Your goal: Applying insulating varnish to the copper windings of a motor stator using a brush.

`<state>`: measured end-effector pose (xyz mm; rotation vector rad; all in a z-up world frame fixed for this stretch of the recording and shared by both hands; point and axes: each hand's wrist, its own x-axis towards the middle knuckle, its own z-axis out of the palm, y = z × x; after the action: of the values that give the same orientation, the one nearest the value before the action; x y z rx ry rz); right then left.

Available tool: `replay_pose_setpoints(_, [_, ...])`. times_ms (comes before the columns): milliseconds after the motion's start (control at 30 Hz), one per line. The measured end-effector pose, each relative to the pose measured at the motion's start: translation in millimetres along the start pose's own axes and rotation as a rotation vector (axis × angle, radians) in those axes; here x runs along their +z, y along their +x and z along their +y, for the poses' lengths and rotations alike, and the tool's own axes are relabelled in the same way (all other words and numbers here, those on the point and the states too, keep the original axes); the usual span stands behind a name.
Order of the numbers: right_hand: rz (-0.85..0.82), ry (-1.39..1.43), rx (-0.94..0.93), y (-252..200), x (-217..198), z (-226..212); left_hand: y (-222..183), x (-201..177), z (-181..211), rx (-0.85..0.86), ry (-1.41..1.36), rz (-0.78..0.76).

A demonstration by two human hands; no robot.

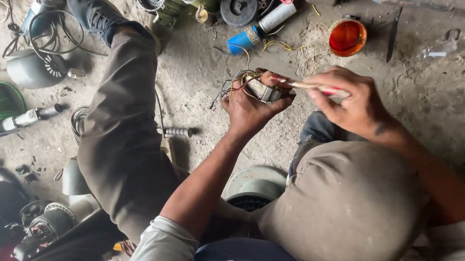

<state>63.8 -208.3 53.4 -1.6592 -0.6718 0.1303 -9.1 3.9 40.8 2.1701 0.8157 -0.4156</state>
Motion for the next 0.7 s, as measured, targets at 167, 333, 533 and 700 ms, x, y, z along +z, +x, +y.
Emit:
replay_pose_setpoints(167, [-0.205,-0.11,-0.269,27.7,-4.6,-24.3,11.3,-0.1,-21.7,0.013,-0.111,0.024])
replay_pose_setpoints(333, [-0.22,-0.143,-0.25,27.0,-9.6,-21.7,16.5,-5.0,-31.5,0.039,-0.269,0.01])
replay_pose_setpoints(533, [-0.116,-0.102,-0.082,12.5,-27.8,-32.0,-8.4,-18.5,1.9,0.027,-0.862,-0.085])
replay_pose_setpoints(700, [0.05,-0.031,0.053,-7.9,-17.0,-22.0,16.2,-17.8,-41.5,0.127,-1.063,-0.185])
